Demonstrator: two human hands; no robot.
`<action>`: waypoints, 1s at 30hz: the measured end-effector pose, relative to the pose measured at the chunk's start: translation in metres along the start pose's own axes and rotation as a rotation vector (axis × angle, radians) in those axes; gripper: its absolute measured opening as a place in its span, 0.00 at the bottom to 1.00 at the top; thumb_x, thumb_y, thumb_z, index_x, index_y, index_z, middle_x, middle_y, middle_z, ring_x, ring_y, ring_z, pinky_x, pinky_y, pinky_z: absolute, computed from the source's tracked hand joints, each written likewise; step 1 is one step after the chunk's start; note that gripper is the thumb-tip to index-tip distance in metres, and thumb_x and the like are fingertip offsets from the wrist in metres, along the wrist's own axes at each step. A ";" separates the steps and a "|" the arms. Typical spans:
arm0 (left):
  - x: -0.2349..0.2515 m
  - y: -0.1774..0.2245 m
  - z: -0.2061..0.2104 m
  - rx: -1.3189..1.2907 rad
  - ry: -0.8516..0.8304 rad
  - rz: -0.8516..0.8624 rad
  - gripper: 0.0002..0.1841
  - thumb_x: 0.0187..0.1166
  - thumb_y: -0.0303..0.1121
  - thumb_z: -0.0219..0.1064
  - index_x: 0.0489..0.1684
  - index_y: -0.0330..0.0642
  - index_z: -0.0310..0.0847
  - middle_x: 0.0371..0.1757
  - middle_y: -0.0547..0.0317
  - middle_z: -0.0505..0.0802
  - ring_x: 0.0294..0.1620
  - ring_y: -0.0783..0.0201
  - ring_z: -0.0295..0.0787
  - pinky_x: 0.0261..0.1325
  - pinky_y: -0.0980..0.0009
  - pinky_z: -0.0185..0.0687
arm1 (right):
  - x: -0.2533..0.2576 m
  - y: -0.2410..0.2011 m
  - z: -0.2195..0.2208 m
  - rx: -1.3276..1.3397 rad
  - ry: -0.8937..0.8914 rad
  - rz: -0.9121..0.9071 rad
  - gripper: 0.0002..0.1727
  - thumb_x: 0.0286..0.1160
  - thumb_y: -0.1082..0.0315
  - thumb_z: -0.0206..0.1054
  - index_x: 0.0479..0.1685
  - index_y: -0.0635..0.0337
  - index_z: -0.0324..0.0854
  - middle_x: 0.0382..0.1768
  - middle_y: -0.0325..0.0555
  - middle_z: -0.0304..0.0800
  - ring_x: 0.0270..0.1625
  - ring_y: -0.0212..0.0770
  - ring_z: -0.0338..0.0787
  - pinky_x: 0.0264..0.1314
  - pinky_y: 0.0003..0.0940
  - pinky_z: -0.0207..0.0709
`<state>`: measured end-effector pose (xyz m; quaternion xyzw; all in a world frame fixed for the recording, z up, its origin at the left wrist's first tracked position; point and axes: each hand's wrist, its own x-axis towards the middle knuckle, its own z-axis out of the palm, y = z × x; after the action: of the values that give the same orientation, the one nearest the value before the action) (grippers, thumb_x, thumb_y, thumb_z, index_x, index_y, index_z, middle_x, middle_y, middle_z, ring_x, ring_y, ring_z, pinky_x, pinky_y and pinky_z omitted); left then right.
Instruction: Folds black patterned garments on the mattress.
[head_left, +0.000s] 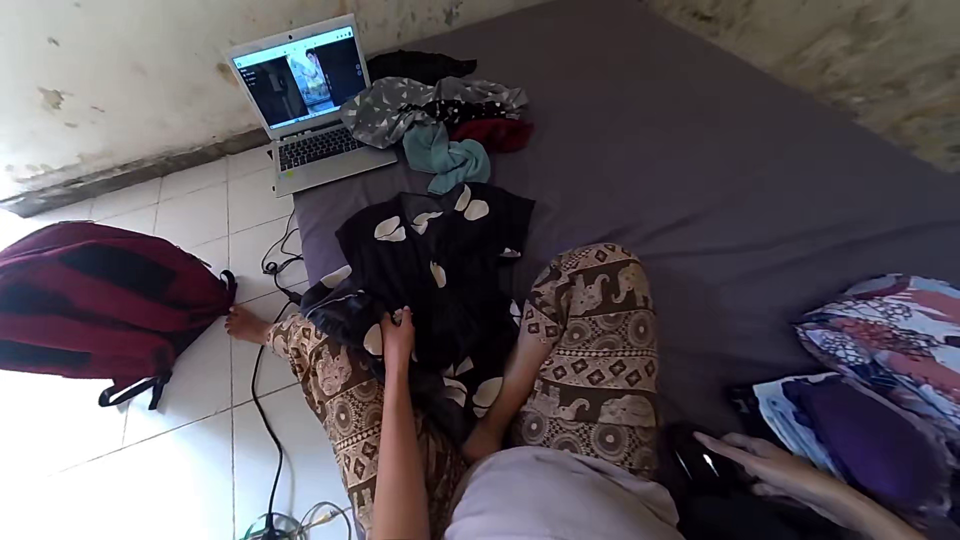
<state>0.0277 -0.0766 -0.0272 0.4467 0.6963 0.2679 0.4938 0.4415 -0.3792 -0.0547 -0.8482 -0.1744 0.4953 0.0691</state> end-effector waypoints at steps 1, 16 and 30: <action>-0.001 0.001 -0.001 -0.008 -0.003 -0.013 0.29 0.92 0.38 0.57 0.81 0.18 0.61 0.78 0.22 0.75 0.82 0.39 0.71 0.84 0.51 0.62 | -0.002 -0.005 -0.004 -0.068 0.002 -0.005 0.34 0.88 0.52 0.62 0.72 0.81 0.69 0.64 0.83 0.76 0.64 0.70 0.81 0.68 0.63 0.72; -0.005 0.007 -0.002 -0.004 -0.013 -0.115 0.26 0.95 0.36 0.50 0.81 0.19 0.61 0.73 0.23 0.79 0.76 0.39 0.76 0.78 0.51 0.67 | -0.022 -0.276 0.096 0.194 0.034 -0.781 0.23 0.93 0.69 0.53 0.76 0.80 0.68 0.73 0.75 0.77 0.74 0.60 0.82 0.78 0.45 0.72; 0.003 -0.006 -0.004 0.001 -0.030 -0.096 0.31 0.89 0.40 0.62 0.79 0.20 0.64 0.78 0.22 0.75 0.83 0.36 0.69 0.84 0.47 0.60 | 0.023 -0.317 0.143 0.517 -0.129 -0.486 0.38 0.84 0.62 0.68 0.86 0.74 0.56 0.84 0.69 0.63 0.86 0.58 0.66 0.86 0.53 0.60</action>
<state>0.0214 -0.0766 -0.0318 0.4171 0.7093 0.2369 0.5164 0.2563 -0.0836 -0.0533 -0.7034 -0.2441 0.5447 0.3859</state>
